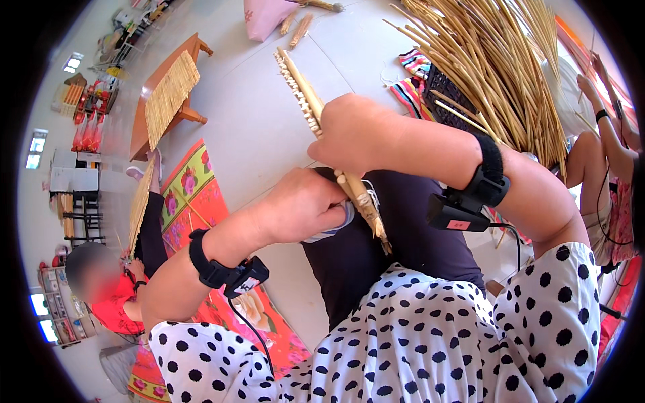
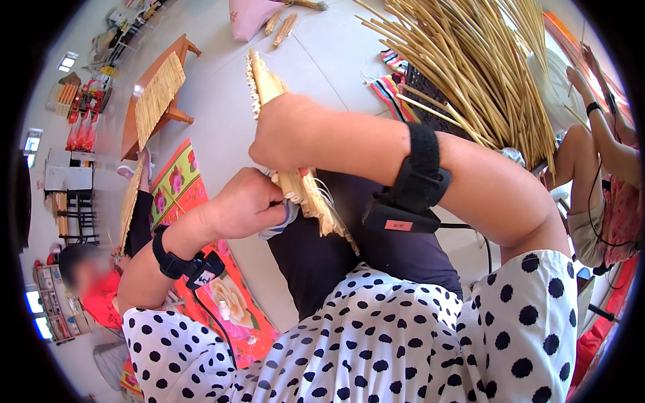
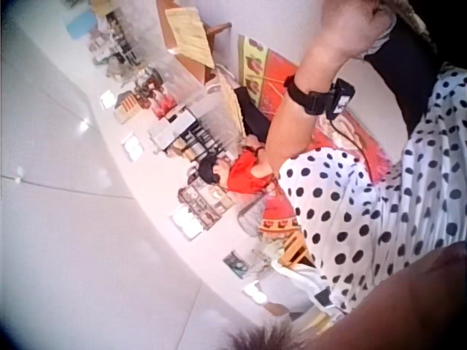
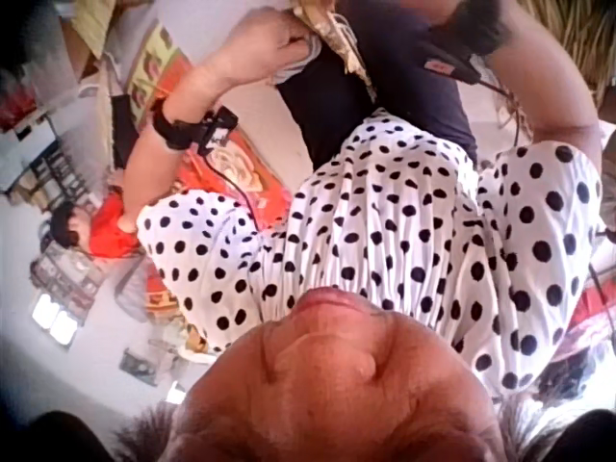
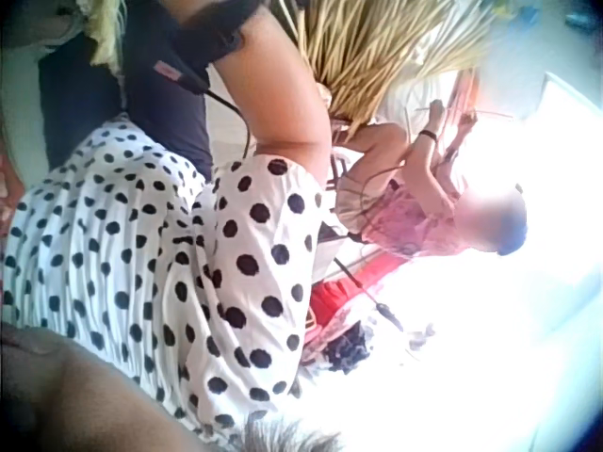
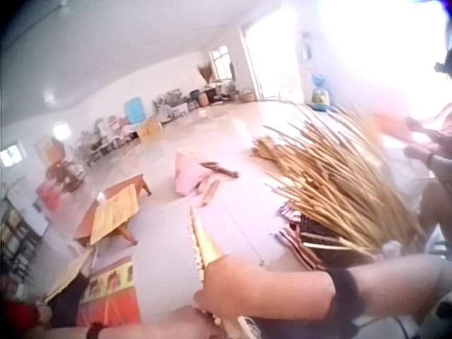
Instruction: The person weaves a straw mat by hand, passing a white cord through holes in the reed segments and securing them together.
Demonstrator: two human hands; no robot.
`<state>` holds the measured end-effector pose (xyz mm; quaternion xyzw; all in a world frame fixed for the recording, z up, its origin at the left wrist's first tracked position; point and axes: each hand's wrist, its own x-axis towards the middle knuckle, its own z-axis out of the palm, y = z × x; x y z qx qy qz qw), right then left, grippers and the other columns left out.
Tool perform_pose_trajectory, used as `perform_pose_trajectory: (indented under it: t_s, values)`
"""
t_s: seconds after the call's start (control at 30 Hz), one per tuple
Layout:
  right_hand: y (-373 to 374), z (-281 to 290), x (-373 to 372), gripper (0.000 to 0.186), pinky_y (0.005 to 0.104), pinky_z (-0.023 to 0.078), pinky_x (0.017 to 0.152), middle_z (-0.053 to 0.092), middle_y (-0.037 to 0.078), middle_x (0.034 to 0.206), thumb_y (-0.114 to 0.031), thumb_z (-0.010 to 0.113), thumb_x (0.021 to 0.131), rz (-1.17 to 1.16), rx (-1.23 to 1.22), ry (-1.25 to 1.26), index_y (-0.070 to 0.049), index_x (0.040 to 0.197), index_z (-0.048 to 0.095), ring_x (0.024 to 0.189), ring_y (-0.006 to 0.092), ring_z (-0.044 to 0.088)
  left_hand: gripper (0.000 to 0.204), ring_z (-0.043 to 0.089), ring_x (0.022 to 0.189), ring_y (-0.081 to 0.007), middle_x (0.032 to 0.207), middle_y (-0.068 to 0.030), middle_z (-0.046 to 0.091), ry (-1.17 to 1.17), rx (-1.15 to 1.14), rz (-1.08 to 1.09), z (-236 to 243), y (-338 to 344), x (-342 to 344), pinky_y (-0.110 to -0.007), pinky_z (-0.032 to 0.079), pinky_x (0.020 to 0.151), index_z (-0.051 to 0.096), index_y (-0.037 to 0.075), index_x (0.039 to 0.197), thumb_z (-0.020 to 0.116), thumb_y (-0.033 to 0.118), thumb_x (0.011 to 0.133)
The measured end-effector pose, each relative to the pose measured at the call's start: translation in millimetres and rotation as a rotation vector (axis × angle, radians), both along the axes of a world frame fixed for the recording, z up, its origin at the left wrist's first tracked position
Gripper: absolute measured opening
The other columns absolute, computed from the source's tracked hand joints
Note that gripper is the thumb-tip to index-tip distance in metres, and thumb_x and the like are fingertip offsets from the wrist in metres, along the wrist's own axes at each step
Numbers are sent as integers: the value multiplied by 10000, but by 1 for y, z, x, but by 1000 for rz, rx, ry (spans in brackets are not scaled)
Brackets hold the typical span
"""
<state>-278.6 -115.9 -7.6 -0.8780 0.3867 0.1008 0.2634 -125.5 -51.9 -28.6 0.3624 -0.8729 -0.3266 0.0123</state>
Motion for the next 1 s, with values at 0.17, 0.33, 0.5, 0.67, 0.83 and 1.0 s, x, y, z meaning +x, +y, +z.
perform_pose_trajectory:
  t_s: [0.17, 0.33, 0.5, 0.67, 0.83, 1.0]
  values:
    - [-2, 0, 11, 194, 438, 530, 660, 666, 161, 719, -175, 568, 784, 91, -67, -39, -43, 812, 708, 702, 332, 668, 150, 573, 594, -361, 629, -143, 571, -38, -33, -52, 9, 8, 13, -448, 467, 583, 575, 37, 655, 590, 153, 747]
    - [-13, -11, 2, 203, 352, 552, 655, 681, 109, 640, -132, 552, 750, 121, -97, -84, -2, 711, 703, 609, 249, 684, 147, 569, 540, -303, 602, -116, 550, -213, -119, -150, 4, 36, 69, -407, 444, 514, 569, 42, 655, 604, 150, 747]
    - [-14, -11, 2, 135, 441, 514, 599, 634, 121, 628, -175, 712, 692, 55, 12, -135, -68, 750, 651, 657, 333, 660, 149, 523, 553, -95, 608, -37, 542, 129, 238, 527, 22, 33, 105, -287, 427, 519, 635, 22, 763, 588, 120, 865]
    - [-10, -10, 11, 126, 439, 515, 602, 626, 122, 622, -161, 706, 683, 193, -143, -96, -69, 751, 653, 663, 330, 661, 141, 516, 630, -53, 707, 8, 598, 357, 413, 579, 10, 14, 57, -247, 439, 556, 675, -23, 880, 568, 68, 895]
    - [-6, -4, 10, 165, 414, 528, 637, 659, 143, 671, -157, 597, 711, 150, -189, -62, -19, 725, 688, 663, 324, 660, 159, 547, 654, -96, 731, -48, 621, 204, 632, 439, -4, 3, 22, -267, 461, 606, 675, -26, 912, 536, 37, 868]
    - [-3, -2, 11, 144, 455, 519, 625, 645, 170, 716, -188, 648, 736, 228, -212, -18, -72, 809, 694, 708, 352, 662, 139, 593, 651, -246, 738, -112, 622, 215, 274, 149, -14, 1, 20, -325, 481, 628, 666, 14, 856, 544, 35, 792]
